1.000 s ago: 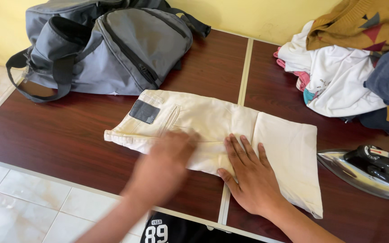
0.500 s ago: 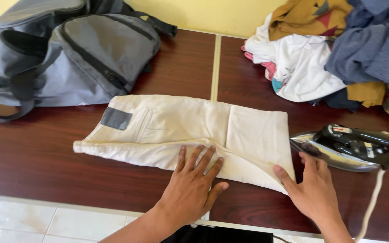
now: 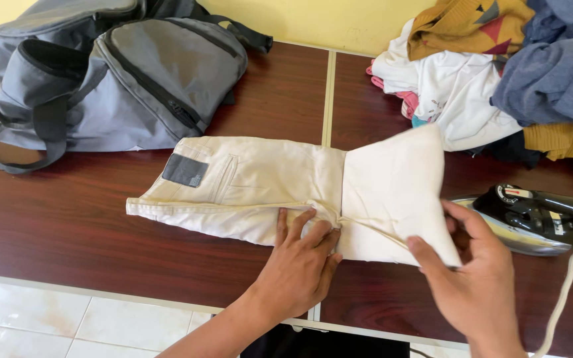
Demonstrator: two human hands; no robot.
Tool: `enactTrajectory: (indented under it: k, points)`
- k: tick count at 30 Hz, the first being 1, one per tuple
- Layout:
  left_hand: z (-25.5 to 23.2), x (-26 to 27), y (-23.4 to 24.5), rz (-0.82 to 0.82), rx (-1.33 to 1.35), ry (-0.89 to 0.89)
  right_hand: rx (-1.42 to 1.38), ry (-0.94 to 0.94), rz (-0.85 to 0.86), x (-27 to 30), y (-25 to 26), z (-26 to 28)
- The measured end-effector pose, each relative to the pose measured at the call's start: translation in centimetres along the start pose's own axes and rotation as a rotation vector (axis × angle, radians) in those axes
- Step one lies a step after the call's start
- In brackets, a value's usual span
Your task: The person irons a pair of white trousers on a wooden table, smoothing the fabric with an iron and folding the garment. The person then places the folded trousers into a gray backpack.
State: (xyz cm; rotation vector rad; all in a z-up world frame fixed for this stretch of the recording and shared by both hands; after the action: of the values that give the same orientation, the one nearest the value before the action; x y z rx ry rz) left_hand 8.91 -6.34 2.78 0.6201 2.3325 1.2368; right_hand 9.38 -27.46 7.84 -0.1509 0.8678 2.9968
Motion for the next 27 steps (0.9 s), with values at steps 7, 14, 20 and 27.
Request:
enactTrajectory:
  k: [7, 14, 20, 27]
  points:
    - [0.2, 0.4, 1.1, -0.065, 0.111, -0.058, 0.303, 0.386, 0.122, -1.6, -7.2, 10.4]
    - [5.1, 1.9, 0.0, 0.100, 0.527, -0.064, 0.470, 0.706, 0.307, -0.9, -11.1, 11.0]
    - [10.3, 1.3, 0.8, 0.008, 0.619, 0.020, 0.300, 0.469, 0.510, -2.3, -13.4, 4.7]
    - [15.2, 2.9, 2.2, -0.287, 1.500, 0.158, 0.401, 0.635, 0.454, -1.6, -14.0, 3.9]
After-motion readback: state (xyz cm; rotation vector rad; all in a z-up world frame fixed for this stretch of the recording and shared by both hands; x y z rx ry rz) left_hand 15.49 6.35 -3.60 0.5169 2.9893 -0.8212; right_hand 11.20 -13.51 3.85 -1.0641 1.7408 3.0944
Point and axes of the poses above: each hand's wrist, its own x-axis away from the middle knuckle, its own y-axis out of the back of the hand, z = x × y, the point moved 9 cm from there along -x, towards the middle knuckle, and after that the axes turned 12 degrees about z, right-handed, at the moved point
